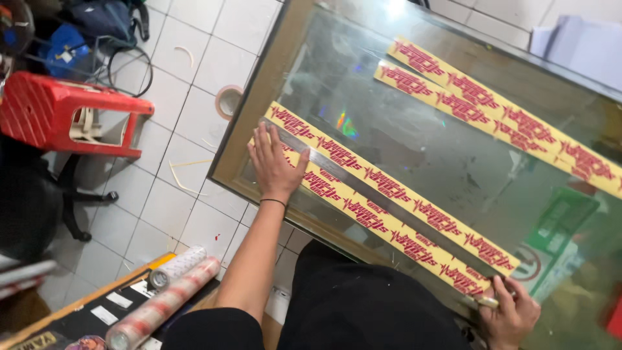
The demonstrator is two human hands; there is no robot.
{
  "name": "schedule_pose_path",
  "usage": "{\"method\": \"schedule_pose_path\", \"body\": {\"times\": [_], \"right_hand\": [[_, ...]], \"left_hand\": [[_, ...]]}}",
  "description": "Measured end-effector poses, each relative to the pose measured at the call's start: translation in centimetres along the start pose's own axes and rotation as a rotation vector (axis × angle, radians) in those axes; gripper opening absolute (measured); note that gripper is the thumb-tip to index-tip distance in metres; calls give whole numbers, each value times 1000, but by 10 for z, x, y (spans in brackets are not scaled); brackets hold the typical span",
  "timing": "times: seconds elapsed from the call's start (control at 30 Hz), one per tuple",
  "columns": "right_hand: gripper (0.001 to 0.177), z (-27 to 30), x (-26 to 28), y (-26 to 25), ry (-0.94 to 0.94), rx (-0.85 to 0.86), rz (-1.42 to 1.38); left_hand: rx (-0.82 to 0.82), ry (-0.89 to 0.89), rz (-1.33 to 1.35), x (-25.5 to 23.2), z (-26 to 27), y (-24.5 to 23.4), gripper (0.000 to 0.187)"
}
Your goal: The person places a sheet of yellow stickers with red text onto a glass surface. They use a metal ruler and a utility knife to cut the sheet into strips. The person then separates the strips and continues cutting them into smaller pieces.
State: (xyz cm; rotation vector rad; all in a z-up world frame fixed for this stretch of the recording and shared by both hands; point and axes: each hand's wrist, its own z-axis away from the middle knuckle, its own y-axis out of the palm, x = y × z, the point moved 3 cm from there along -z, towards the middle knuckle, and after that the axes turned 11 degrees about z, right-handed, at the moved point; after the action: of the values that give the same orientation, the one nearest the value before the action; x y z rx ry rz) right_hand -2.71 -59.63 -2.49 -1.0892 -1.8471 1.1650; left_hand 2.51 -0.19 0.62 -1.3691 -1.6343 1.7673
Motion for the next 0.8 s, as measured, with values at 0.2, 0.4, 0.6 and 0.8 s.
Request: {"method": "schedule_pose_path", "body": {"times": [0.2,0.4,0.6,0.8], "right_hand": [[20,6,-11,8,-71,-74,-65],[19,11,-15,13,-39,-46,-91],[20,9,-6,7,-22,-54,-3],[21,20,-18,14,-25,2,34]], "left_hand": [[2,-45,55,-2,0,-2,98],[51,-75,64,-3,-2,-5,100],[59,-83,40,-2,-2,-3,101],[42,-69,55,-2,-2,-4,99]]}}
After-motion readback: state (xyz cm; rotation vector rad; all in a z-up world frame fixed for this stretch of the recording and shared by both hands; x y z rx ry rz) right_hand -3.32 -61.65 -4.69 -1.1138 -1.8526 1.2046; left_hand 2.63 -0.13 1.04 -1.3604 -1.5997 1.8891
